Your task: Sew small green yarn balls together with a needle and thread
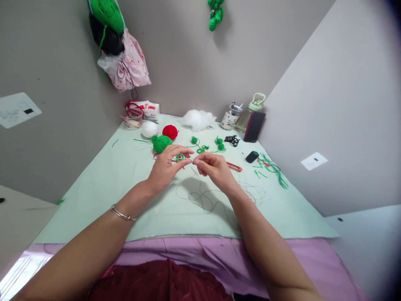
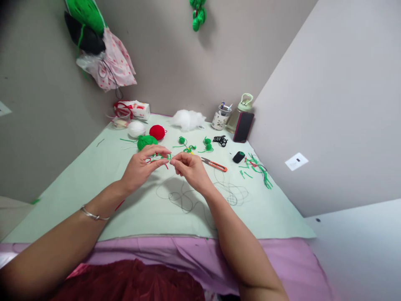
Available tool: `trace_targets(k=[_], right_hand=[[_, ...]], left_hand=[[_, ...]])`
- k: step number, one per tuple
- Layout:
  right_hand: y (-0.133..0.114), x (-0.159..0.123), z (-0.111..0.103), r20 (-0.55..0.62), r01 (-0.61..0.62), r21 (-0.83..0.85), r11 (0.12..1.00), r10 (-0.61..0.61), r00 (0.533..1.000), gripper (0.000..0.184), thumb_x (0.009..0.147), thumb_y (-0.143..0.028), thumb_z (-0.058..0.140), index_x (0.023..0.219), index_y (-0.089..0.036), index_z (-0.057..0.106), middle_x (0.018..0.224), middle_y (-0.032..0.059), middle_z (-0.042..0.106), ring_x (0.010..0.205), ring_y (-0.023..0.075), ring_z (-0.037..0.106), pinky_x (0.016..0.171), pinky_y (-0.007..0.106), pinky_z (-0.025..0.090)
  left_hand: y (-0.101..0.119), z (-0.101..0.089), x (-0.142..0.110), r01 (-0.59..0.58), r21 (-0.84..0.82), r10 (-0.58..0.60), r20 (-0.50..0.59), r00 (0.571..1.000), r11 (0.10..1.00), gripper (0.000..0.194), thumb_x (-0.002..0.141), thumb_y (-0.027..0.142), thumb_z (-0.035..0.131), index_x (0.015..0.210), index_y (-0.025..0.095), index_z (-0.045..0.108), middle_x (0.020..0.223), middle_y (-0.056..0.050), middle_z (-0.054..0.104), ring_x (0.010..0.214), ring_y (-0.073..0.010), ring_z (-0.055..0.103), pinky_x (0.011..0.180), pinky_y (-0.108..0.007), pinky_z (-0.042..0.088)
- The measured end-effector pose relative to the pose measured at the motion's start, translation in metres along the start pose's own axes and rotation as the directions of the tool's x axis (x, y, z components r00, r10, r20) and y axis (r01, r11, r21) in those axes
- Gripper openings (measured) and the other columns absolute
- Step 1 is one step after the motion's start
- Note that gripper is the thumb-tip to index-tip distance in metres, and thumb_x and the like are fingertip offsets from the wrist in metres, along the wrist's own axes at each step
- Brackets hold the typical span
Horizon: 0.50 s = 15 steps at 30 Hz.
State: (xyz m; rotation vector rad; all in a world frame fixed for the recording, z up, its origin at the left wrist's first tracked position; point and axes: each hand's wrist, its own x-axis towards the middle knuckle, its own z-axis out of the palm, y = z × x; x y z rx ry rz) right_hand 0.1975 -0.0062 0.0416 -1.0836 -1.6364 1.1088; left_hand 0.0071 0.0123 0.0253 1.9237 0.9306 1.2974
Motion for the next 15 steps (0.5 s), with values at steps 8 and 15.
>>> trace_targets(k=[8, 15], right_hand=[[0.0001, -0.0003, 0.0003, 0.033, 0.014, -0.027, 1.000, -0.013, 0.999, 0.034, 0.087, -0.050, 0.068, 0.081, -0.017, 0.065, 0.059, -0.0038, 0.053, 0.054, 0.0091, 0.043, 0.053, 0.024, 0.034], [0.0010, -0.0012, 0.0049, -0.062, 0.072, -0.144, 0.987, -0.081, 0.995, 0.029, 0.085, -0.047, 0.072, 0.085, -0.018, 0.071, 0.054, -0.0060, 0.042, 0.052, 0.0091, 0.033, 0.051, 0.025, 0.026]], left_hand=[[-0.0042, 0.0009, 0.0009, -0.116, 0.155, 0.113, 0.031, 0.993, 0.981, 0.018, 0.097, 0.036, 0.056, 0.083, 0.024, 0.059, 0.086, -0.002, 0.065, 0.097, -0.0216, 0.058, 0.102, -0.041, 0.040], [-0.0027, 0.0071, -0.0012, -0.136, 0.256, 0.118, 0.086, 0.989, 0.957, 0.027, 0.102, 0.036, 0.040, 0.081, 0.023, 0.048, 0.084, -0.003, 0.056, 0.086, -0.0205, 0.050, 0.093, -0.039, 0.041]])
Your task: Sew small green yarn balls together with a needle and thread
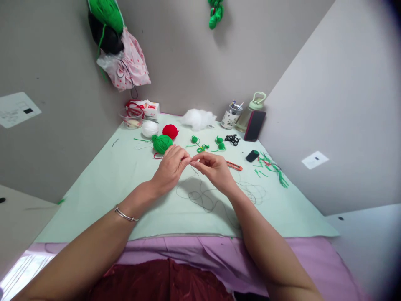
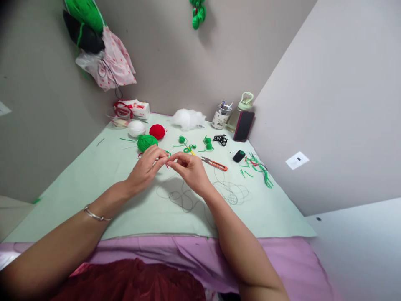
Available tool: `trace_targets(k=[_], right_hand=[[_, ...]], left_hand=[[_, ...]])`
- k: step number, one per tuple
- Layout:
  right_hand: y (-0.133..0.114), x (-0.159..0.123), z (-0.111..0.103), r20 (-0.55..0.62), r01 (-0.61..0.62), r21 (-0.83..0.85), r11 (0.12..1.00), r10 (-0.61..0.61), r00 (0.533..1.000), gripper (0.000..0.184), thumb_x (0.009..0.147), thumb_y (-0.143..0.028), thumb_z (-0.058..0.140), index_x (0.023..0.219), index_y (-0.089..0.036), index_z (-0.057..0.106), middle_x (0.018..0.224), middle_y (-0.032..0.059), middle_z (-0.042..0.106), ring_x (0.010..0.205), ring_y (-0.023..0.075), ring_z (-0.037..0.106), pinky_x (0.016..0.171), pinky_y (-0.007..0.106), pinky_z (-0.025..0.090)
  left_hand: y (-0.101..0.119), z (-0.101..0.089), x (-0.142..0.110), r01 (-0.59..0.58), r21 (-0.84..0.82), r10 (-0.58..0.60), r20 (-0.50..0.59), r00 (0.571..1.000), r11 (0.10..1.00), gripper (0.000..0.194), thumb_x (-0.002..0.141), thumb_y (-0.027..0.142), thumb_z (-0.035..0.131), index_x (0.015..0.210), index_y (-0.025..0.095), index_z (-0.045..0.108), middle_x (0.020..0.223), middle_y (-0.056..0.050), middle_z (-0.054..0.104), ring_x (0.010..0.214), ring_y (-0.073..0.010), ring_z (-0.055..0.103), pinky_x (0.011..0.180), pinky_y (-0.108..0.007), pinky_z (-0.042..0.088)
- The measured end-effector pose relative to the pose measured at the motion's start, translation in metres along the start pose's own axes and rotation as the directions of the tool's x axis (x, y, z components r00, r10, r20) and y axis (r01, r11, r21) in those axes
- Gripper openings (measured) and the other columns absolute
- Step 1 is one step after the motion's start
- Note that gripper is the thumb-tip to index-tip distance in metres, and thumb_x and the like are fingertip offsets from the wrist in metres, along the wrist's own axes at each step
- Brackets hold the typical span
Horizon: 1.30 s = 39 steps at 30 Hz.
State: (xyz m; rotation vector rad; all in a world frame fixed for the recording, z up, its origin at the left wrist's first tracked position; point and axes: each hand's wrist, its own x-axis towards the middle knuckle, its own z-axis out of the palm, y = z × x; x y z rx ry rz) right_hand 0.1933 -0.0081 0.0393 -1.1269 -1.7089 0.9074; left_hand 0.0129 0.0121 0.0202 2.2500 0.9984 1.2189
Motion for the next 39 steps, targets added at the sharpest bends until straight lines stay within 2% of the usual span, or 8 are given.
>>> trace_targets(k=[9, 14, 19, 25, 28, 31, 35, 39], right_hand=[[0.000, 0.002, -0.009, -0.076, -0.003, 0.025, 1.000, 0.005, 0.997, 0.022, 0.082, -0.040, 0.073, 0.079, -0.019, 0.073, 0.053, -0.0055, 0.040, 0.052, 0.0090, 0.032, 0.050, 0.026, 0.025], [-0.001, 0.008, -0.030, -0.198, -0.010, 0.221, 0.975, 0.055, 0.979, 0.023, 0.074, -0.040, 0.080, 0.076, -0.019, 0.073, 0.054, -0.0043, 0.047, 0.052, 0.0089, 0.035, 0.050, 0.026, 0.026], [-0.002, 0.010, -0.037, -0.227, 0.003, 0.356, 0.934, 0.084, 0.970, 0.024, 0.070, -0.040, 0.082, 0.075, -0.019, 0.071, 0.054, -0.0049, 0.045, 0.050, 0.0075, 0.030, 0.050, 0.026, 0.022], [-0.003, 0.008, -0.033, -0.189, -0.002, 0.396, 0.918, 0.083, 0.978, 0.024, 0.071, -0.039, 0.083, 0.075, -0.019, 0.071, 0.053, -0.0055, 0.043, 0.050, 0.0074, 0.031, 0.050, 0.026, 0.021], [-0.003, 0.007, -0.032, -0.174, -0.015, 0.385, 0.923, 0.088, 0.981, 0.024, 0.073, -0.040, 0.081, 0.076, -0.019, 0.071, 0.052, -0.0063, 0.042, 0.049, 0.0072, 0.030, 0.050, 0.025, 0.021], [-0.002, 0.007, -0.030, -0.169, -0.015, 0.360, 0.933, 0.081, 0.982, 0.023, 0.075, -0.040, 0.080, 0.077, -0.018, 0.071, 0.053, -0.0058, 0.044, 0.050, 0.0073, 0.031, 0.049, 0.025, 0.022], [-0.002, 0.005, -0.024, -0.174, -0.008, 0.299, 0.954, 0.063, 0.983, 0.021, 0.076, -0.039, 0.081, 0.078, -0.019, 0.074, 0.057, -0.0039, 0.050, 0.053, 0.0085, 0.037, 0.050, 0.025, 0.028], [-0.001, 0.003, -0.016, -0.201, 0.058, 0.149, 0.987, -0.028, 0.979, 0.017, 0.078, -0.037, 0.080, 0.077, -0.020, 0.075, 0.071, -0.0002, 0.061, 0.062, 0.0104, 0.045, 0.056, 0.027, 0.034]], left_hand=[[-0.010, 0.002, 0.002, 0.151, -0.170, -0.149, 0.023, 0.989, 0.974, 0.027, 0.098, 0.040, 0.050, 0.082, 0.021, 0.060, 0.085, -0.003, 0.063, 0.086, -0.0201, 0.057, 0.085, -0.035, 0.045], [-0.033, 0.023, 0.005, -0.012, 0.119, -0.011, 0.190, 0.982, 0.993, 0.010, 0.090, 0.024, 0.062, 0.091, 0.023, 0.072, 0.090, -0.004, 0.069, 0.094, -0.0237, 0.057, 0.104, -0.047, 0.037], [-0.037, 0.047, 0.009, -0.144, 0.244, 0.065, 0.307, 0.950, 0.959, 0.011, 0.085, 0.013, 0.065, 0.087, 0.022, 0.071, 0.091, -0.006, 0.067, 0.099, -0.0255, 0.054, 0.111, -0.056, 0.027], [-0.033, 0.049, 0.007, -0.164, 0.250, 0.067, 0.354, 0.933, 0.954, 0.017, 0.084, 0.005, 0.054, 0.075, 0.019, 0.058, 0.082, -0.006, 0.059, 0.090, -0.0241, 0.051, 0.102, -0.050, 0.037], [-0.030, 0.042, 0.006, -0.054, 0.155, 0.011, 0.269, 0.963, 0.986, 0.016, 0.087, 0.008, 0.049, 0.080, 0.020, 0.055, 0.082, -0.005, 0.061, 0.086, -0.0227, 0.052, 0.095, -0.046, 0.041], [-0.023, 0.030, 0.008, 0.184, -0.096, -0.172, 0.122, 0.977, 0.978, 0.008, 0.090, 0.019, 0.052, 0.085, 0.022, 0.057, 0.088, -0.003, 0.066, 0.087, -0.0211, 0.058, 0.083, -0.038, 0.046], [-0.014, 0.013, 0.010, 0.337, -0.576, -0.405, 0.010, 0.914, 0.745, 0.016, 0.082, 0.029, 0.070, 0.088, 0.020, 0.058, 0.093, -0.003, 0.072, 0.090, -0.0183, 0.066, 0.080, -0.032, 0.050], [-0.006, 0.004, 0.010, 0.358, -0.805, -0.537, 0.059, 0.842, 0.473, 0.032, 0.077, 0.027, 0.078, 0.103, 0.019, 0.062, 0.090, -0.001, 0.074, 0.078, -0.0118, 0.068, 0.083, -0.028, 0.053]])
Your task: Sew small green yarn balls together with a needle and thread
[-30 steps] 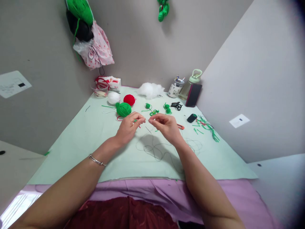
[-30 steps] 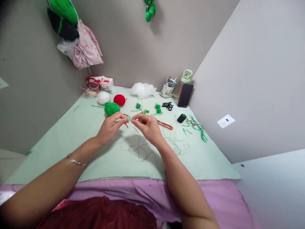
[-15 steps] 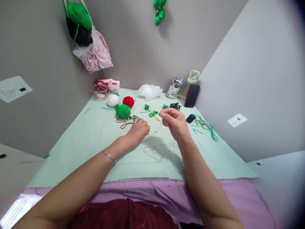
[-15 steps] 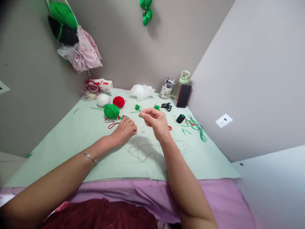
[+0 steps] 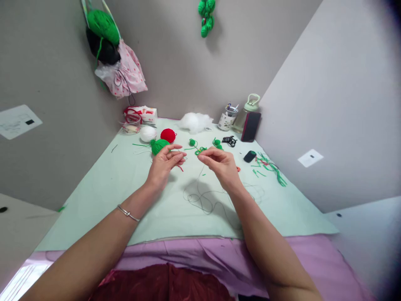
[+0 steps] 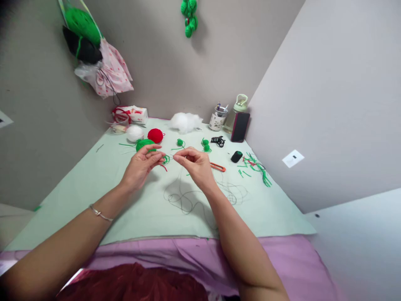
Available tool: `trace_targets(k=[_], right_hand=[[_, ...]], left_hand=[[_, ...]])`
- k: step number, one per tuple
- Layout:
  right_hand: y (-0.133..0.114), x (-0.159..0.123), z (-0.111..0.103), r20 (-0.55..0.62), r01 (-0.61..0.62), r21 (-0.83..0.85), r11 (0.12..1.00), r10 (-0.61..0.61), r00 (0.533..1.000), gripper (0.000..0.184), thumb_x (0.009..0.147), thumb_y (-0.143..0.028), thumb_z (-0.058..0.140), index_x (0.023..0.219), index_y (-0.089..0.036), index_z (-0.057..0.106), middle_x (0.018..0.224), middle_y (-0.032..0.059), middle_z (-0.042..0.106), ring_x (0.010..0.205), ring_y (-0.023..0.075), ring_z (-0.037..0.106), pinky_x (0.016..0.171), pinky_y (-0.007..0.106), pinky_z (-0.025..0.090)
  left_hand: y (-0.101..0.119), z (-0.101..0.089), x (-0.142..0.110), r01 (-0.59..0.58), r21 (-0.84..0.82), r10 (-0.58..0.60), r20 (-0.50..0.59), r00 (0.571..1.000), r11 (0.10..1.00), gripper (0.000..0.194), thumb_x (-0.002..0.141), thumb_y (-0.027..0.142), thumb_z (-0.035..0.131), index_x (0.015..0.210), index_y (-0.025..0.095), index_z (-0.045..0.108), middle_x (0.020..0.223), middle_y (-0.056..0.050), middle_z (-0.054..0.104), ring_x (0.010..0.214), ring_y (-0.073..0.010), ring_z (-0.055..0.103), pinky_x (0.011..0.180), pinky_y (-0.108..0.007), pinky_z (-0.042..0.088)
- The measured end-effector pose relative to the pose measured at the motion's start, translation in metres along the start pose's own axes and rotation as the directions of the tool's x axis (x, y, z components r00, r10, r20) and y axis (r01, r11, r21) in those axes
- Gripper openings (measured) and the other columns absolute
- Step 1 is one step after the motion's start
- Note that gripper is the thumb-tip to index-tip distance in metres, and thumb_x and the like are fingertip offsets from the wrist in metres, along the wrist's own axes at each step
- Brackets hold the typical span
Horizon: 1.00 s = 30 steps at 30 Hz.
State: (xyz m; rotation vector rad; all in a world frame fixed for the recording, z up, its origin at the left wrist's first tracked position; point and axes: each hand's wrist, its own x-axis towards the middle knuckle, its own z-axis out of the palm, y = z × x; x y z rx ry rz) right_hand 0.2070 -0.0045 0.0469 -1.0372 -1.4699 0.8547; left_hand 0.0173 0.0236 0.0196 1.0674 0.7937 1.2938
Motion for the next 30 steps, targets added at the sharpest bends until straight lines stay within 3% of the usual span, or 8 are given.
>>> trace_targets(k=[4, 8, 12, 18, 21, 24, 30], right_hand=[[0.004, -0.002, 0.006, 0.003, 0.084, -0.076, 0.994, -0.084, 0.996, 0.015, 0.082, -0.034, 0.077, 0.076, -0.020, 0.075, 0.078, 0.0018, 0.066, 0.067, 0.0115, 0.049, 0.059, 0.027, 0.037], [0.007, -0.003, 0.013, 0.014, 0.003, 0.007, 1.000, -0.003, 1.000, 0.016, 0.081, -0.035, 0.077, 0.078, -0.019, 0.075, 0.069, 0.0005, 0.066, 0.059, 0.0106, 0.052, 0.053, 0.025, 0.040], [0.007, -0.004, 0.020, 0.000, -0.041, 0.112, 0.993, 0.041, 0.999, 0.017, 0.079, -0.035, 0.079, 0.079, -0.018, 0.074, 0.069, 0.0010, 0.068, 0.062, 0.0128, 0.063, 0.054, 0.025, 0.049], [0.008, -0.006, 0.023, -0.025, -0.022, 0.130, 0.991, 0.025, 0.999, 0.014, 0.079, -0.031, 0.078, 0.078, -0.018, 0.073, 0.064, -0.0005, 0.068, 0.058, 0.0117, 0.063, 0.057, 0.025, 0.053], [0.009, -0.006, 0.022, -0.027, -0.011, 0.110, 0.994, 0.014, 1.000, 0.011, 0.080, -0.029, 0.076, 0.078, -0.018, 0.073, 0.063, -0.0010, 0.068, 0.057, 0.0110, 0.062, 0.055, 0.024, 0.052], [0.009, -0.007, 0.021, -0.038, 0.014, 0.084, 0.996, -0.011, 0.999, 0.010, 0.081, -0.026, 0.075, 0.078, -0.018, 0.072, 0.065, -0.0010, 0.068, 0.057, 0.0101, 0.061, 0.055, 0.024, 0.051], [0.007, -0.005, 0.017, -0.076, 0.023, 0.028, 0.999, -0.021, 0.997, 0.013, 0.081, -0.031, 0.075, 0.079, -0.018, 0.071, 0.071, 0.0004, 0.069, 0.058, 0.0114, 0.063, 0.052, 0.024, 0.048]], left_hand=[[0.007, 0.007, -0.006, 0.114, -0.191, -0.110, 0.031, 0.993, 0.975, 0.045, 0.078, 0.019, 0.078, 0.119, 0.019, 0.060, 0.087, 0.000, 0.073, 0.078, -0.0108, 0.071, 0.083, -0.026, 0.057], [0.009, 0.014, -0.010, 0.145, -0.285, -0.140, 0.038, 0.989, 0.948, 0.036, 0.082, 0.013, 0.074, 0.115, 0.016, 0.061, 0.088, -0.001, 0.073, 0.080, -0.0100, 0.072, 0.084, -0.022, 0.058], [0.005, 0.014, -0.012, 0.142, -0.292, -0.134, 0.048, 0.990, 0.946, 0.030, 0.083, 0.013, 0.074, 0.112, 0.016, 0.065, 0.088, -0.001, 0.073, 0.078, -0.0080, 0.070, 0.082, -0.019, 0.057], [-0.003, 0.015, -0.012, 0.115, -0.253, -0.103, 0.061, 0.993, 0.961, 0.030, 0.076, 0.020, 0.081, 0.104, 0.017, 0.069, 0.088, 0.000, 0.074, 0.078, -0.0080, 0.068, 0.084, -0.021, 0.055], [-0.003, 0.014, -0.012, 0.029, -0.117, -0.025, 0.038, 0.999, 0.993, 0.026, 0.074, 0.026, 0.082, 0.096, 0.018, 0.072, 0.083, 0.000, 0.074, 0.075, -0.0109, 0.067, 0.081, -0.026, 0.055], [-0.005, 0.010, -0.011, -0.138, 0.135, 0.134, 0.038, 0.990, 0.981, 0.016, 0.076, 0.029, 0.080, 0.086, 0.018, 0.076, 0.082, -0.001, 0.073, 0.073, -0.0133, 0.065, 0.074, -0.027, 0.053], [-0.009, -0.001, -0.008, -0.428, 0.519, 0.390, 0.187, 0.902, 0.740, 0.006, 0.082, 0.027, 0.074, 0.083, 0.023, 0.078, 0.090, -0.004, 0.071, 0.093, -0.0199, 0.061, 0.088, -0.033, 0.048]])
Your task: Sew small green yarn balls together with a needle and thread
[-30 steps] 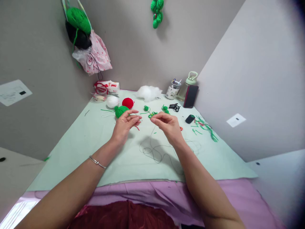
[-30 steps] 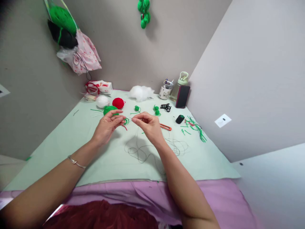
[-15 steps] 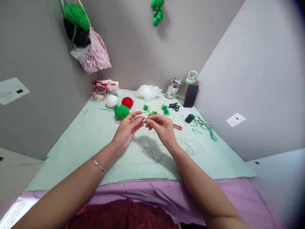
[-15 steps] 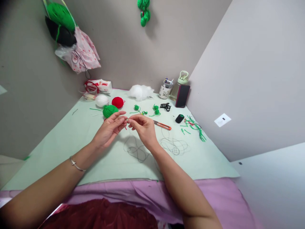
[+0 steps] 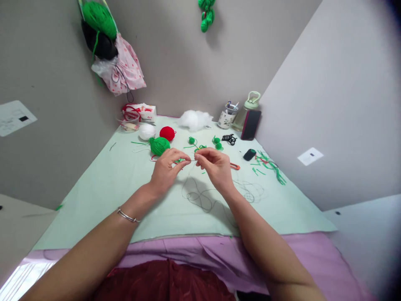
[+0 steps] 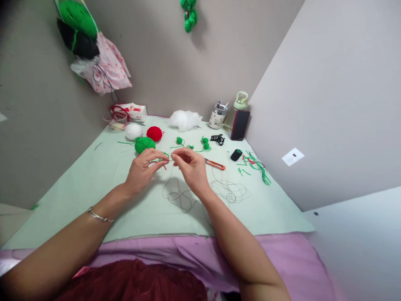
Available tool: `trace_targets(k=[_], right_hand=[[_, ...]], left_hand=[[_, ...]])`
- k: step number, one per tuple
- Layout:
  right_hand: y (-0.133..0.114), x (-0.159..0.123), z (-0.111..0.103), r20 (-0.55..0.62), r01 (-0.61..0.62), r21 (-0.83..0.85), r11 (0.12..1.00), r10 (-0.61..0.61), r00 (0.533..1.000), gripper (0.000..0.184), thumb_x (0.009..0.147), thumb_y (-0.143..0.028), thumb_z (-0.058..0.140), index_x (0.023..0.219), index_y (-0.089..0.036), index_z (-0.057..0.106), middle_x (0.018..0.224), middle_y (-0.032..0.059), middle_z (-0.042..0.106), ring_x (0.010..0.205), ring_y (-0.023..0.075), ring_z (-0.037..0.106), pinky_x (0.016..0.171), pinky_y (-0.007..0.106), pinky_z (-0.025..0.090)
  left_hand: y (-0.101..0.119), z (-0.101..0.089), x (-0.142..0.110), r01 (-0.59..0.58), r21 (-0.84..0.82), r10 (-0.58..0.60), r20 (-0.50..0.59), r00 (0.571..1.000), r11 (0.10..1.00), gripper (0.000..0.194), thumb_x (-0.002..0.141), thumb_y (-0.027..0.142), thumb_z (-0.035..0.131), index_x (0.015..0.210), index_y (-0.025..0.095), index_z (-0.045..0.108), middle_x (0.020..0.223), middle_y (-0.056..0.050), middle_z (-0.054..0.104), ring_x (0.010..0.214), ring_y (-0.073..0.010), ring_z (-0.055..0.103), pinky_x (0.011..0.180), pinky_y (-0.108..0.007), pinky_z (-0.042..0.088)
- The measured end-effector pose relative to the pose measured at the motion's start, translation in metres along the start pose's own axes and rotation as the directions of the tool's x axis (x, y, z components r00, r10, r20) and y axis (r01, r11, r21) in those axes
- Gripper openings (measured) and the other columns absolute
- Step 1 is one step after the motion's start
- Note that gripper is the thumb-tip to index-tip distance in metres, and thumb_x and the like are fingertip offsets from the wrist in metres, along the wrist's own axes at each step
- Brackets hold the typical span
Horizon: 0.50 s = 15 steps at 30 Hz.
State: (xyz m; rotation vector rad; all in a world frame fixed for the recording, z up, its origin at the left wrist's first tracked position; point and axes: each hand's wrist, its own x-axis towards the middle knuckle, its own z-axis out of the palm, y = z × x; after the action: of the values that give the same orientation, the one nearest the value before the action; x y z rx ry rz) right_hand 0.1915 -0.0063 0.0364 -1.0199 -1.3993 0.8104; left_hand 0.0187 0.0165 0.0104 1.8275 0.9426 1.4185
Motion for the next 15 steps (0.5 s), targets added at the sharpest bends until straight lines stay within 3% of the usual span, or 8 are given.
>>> trace_targets(k=[2, 6, 8, 12, 15], right_hand=[[-0.002, 0.000, -0.001, 0.013, -0.028, 0.021, 0.999, 0.027, 1.000, 0.017, 0.083, -0.034, 0.074, 0.081, -0.018, 0.070, 0.075, 0.0018, 0.070, 0.057, 0.0120, 0.064, 0.048, 0.024, 0.045], [-0.006, -0.001, 0.001, 0.092, -0.095, 0.046, 0.994, 0.090, 0.992, 0.020, 0.084, -0.037, 0.072, 0.082, -0.018, 0.067, 0.063, -0.0004, 0.067, 0.054, 0.0116, 0.061, 0.051, 0.024, 0.047], [-0.008, -0.003, 0.002, 0.105, -0.111, 0.019, 0.994, 0.109, 0.989, 0.020, 0.083, -0.037, 0.073, 0.081, -0.018, 0.067, 0.059, -0.0019, 0.063, 0.054, 0.0110, 0.058, 0.055, 0.025, 0.048], [-0.010, -0.003, 0.005, 0.108, -0.125, -0.010, 0.992, 0.126, 0.986, 0.021, 0.081, -0.038, 0.072, 0.079, -0.018, 0.067, 0.059, -0.0025, 0.060, 0.056, 0.0107, 0.056, 0.056, 0.025, 0.048], [-0.008, -0.003, 0.005, 0.113, -0.126, -0.025, 0.992, 0.128, 0.985, 0.020, 0.081, -0.037, 0.072, 0.079, -0.018, 0.068, 0.059, -0.0028, 0.059, 0.056, 0.0105, 0.054, 0.055, 0.024, 0.046]], left_hand=[[0.001, -0.001, 0.001, 0.029, 0.011, -0.029, -0.027, 0.999, 1.000, 0.005, 0.081, 0.028, 0.075, 0.081, 0.023, 0.077, 0.089, -0.004, 0.070, 0.095, -0.0204, 0.060, 0.088, -0.033, 0.049], [0.007, 0.000, 0.003, 0.246, -0.249, -0.261, -0.027, 0.965, 0.937, 0.017, 0.078, 0.035, 0.077, 0.086, 0.021, 0.075, 0.087, -0.002, 0.071, 0.082, -0.0174, 0.062, 0.079, -0.031, 0.051], [0.010, 0.001, 0.003, 0.300, -0.325, -0.321, -0.011, 0.947, 0.897, 0.025, 0.076, 0.038, 0.079, 0.095, 0.021, 0.077, 0.092, -0.003, 0.074, 0.084, -0.0175, 0.064, 0.080, -0.030, 0.051], [0.012, 0.002, 0.000, 0.303, -0.328, -0.324, -0.012, 0.946, 0.895, 0.027, 0.076, 0.039, 0.079, 0.097, 0.021, 0.080, 0.102, -0.005, 0.077, 0.093, -0.0199, 0.066, 0.087, -0.032, 0.051], [0.012, 0.003, -0.001, 0.265, -0.321, -0.289, -0.028, 0.957, 0.909, 0.019, 0.076, 0.036, 0.080, 0.087, 0.021, 0.080, 0.095, -0.004, 0.076, 0.091, -0.0194, 0.066, 0.086, -0.030, 0.050]])
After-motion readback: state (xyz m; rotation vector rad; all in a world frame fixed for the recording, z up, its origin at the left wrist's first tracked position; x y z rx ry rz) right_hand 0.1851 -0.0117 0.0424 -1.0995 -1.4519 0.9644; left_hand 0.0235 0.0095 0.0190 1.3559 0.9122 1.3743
